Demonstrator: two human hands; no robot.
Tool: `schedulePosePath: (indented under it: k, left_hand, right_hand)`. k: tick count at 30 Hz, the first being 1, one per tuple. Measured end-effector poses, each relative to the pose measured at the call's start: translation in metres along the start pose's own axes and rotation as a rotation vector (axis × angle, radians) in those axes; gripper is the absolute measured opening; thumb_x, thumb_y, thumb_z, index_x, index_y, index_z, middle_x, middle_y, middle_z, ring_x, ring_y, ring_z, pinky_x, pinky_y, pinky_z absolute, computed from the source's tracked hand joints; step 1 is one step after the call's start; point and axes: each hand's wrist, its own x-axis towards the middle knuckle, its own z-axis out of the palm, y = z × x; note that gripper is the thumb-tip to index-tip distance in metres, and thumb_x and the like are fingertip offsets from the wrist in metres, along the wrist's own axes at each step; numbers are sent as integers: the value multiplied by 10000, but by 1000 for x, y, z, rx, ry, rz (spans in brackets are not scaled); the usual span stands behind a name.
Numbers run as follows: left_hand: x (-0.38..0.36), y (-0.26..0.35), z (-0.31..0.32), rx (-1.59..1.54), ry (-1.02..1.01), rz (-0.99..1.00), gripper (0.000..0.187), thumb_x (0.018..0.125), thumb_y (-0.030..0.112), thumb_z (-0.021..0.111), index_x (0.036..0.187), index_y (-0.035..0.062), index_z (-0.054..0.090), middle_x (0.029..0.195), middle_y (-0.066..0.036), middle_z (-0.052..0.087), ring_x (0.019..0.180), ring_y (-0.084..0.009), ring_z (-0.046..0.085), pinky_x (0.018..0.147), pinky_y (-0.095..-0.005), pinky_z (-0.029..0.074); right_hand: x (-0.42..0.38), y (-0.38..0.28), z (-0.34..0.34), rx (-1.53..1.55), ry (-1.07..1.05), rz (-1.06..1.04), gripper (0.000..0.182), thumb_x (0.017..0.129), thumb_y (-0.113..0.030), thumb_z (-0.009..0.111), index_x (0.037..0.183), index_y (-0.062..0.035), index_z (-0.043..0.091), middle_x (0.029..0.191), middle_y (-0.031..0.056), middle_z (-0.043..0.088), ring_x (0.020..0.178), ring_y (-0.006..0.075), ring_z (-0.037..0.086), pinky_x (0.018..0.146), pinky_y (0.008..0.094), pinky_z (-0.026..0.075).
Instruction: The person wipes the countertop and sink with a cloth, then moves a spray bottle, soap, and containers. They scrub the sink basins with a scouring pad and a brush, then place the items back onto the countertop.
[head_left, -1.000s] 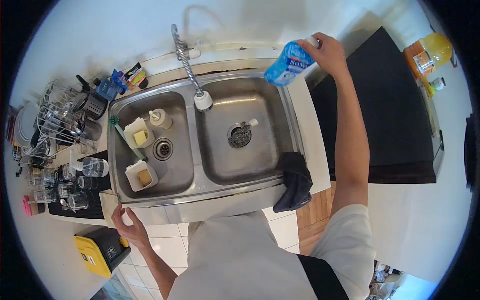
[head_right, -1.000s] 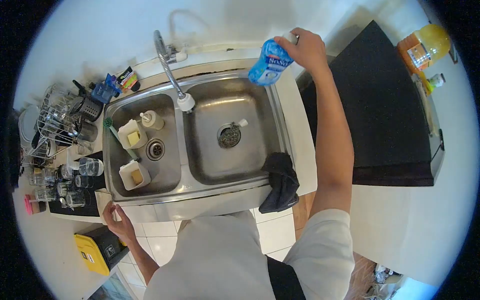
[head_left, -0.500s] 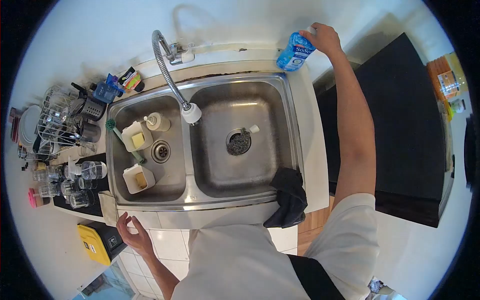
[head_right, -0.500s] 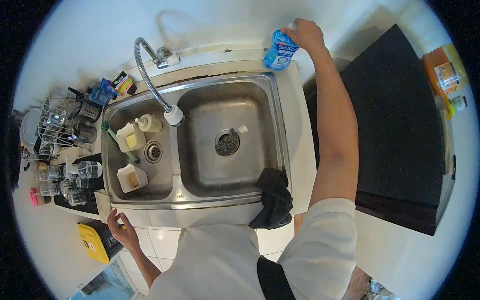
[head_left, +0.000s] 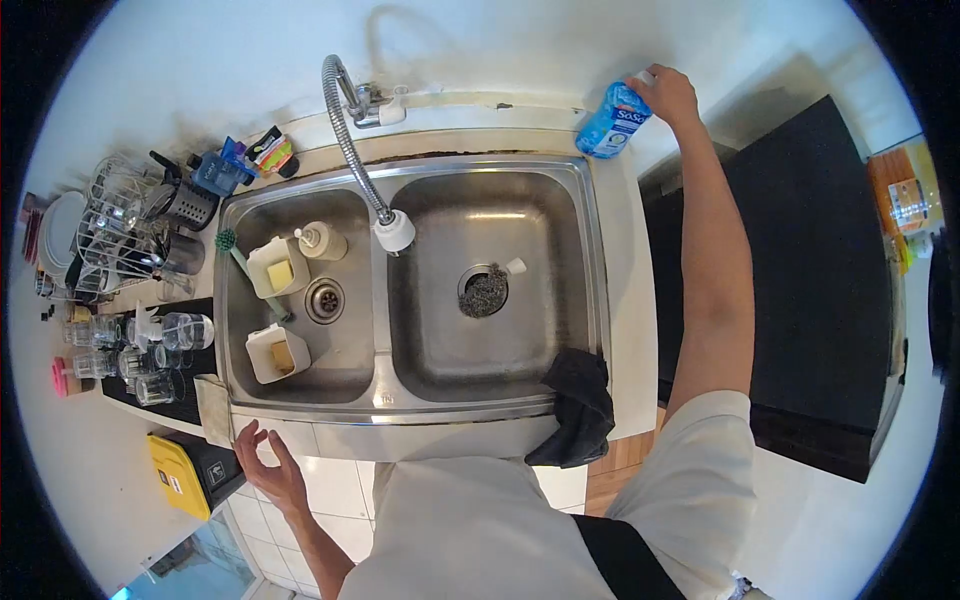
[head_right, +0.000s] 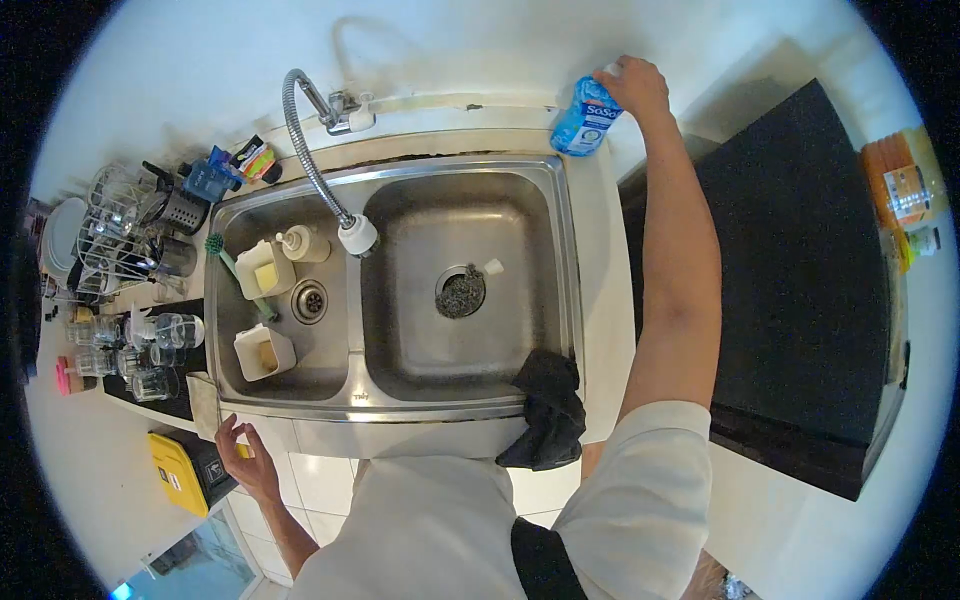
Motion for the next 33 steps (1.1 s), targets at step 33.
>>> schedulePosePath:
  k: [33]
  left_hand:
    - [16, -63, -24, -261, 53, -138, 259, 841, -43, 639, 1097, -23, 606, 1067, -170, 606, 876, -275, 597, 786, -377, 499]
  right_hand:
    - [-201, -406, -106, 935, -173, -616, 262, 875, -232, 704, 1074, -69, 658, 890, 119, 660, 800, 258, 656, 730, 391, 522]
